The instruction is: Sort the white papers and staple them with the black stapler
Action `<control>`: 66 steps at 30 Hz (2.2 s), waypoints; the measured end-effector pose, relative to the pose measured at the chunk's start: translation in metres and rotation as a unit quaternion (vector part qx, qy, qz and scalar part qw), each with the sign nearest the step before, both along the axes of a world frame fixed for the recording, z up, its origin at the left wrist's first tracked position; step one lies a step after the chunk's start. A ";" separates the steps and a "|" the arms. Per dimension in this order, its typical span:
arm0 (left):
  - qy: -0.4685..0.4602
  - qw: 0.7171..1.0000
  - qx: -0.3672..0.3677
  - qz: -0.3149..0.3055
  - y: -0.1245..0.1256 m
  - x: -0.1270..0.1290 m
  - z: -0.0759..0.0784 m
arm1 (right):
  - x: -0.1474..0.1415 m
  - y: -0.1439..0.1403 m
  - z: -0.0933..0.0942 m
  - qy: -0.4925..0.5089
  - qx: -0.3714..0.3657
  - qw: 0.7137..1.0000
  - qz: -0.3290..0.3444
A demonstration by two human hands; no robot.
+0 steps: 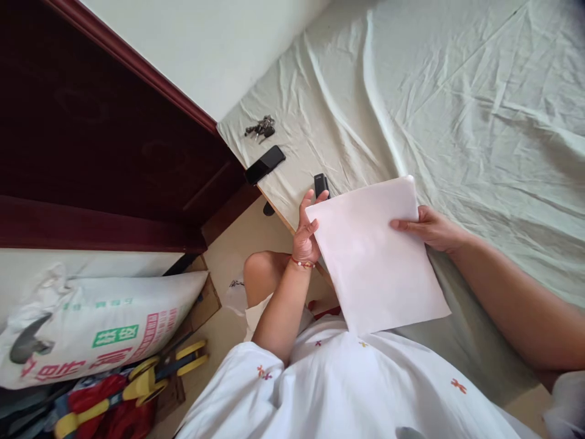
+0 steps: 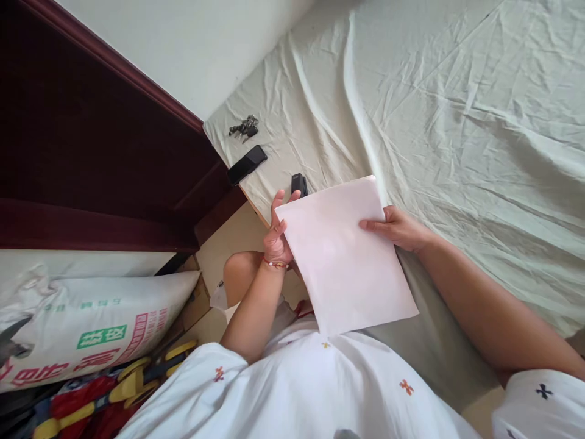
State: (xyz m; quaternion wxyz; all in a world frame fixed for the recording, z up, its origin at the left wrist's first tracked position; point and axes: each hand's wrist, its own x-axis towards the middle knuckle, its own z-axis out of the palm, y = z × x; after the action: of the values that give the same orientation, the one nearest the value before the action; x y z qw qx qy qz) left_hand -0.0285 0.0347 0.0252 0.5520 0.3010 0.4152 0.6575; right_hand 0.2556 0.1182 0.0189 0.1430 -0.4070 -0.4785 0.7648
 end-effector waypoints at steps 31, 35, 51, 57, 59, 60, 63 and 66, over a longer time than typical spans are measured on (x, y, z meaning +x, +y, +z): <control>0.260 0.949 -0.137 0.114 -0.026 0.028 -0.032 | -0.013 -0.003 -0.011 -0.006 0.113 0.981 -0.156; 0.220 0.959 -0.107 0.145 -0.010 0.018 -0.036 | -0.007 -0.001 -0.017 -0.037 0.168 0.981 -0.093; 0.264 0.913 -0.267 0.162 0.014 0.007 -0.031 | -0.009 -0.001 -0.003 -0.112 0.187 0.975 -0.049; 0.248 0.900 -0.330 0.138 0.025 0.009 -0.015 | -0.011 -0.001 0.000 -0.130 0.173 0.973 -0.081; 0.272 0.892 -0.333 0.138 0.028 0.008 -0.012 | -0.011 -0.001 0.000 -0.141 0.178 0.970 -0.089; 0.285 0.887 -0.335 0.139 0.029 0.008 -0.011 | -0.011 -0.001 0.000 -0.145 0.181 0.968 -0.091; 0.302 0.877 -0.349 0.136 0.031 0.006 -0.011 | -0.011 -0.001 0.000 -0.147 0.184 0.968 -0.090; 0.296 0.873 -0.365 0.131 0.034 0.004 -0.010 | -0.013 -0.001 0.001 -0.139 0.180 0.969 -0.092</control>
State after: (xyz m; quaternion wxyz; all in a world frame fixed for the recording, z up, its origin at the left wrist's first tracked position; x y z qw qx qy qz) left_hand -0.0240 0.0684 0.0155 0.3828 0.2012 0.8051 0.4059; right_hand 0.2431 0.1168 0.0194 0.2153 -0.5191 -0.5841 0.5857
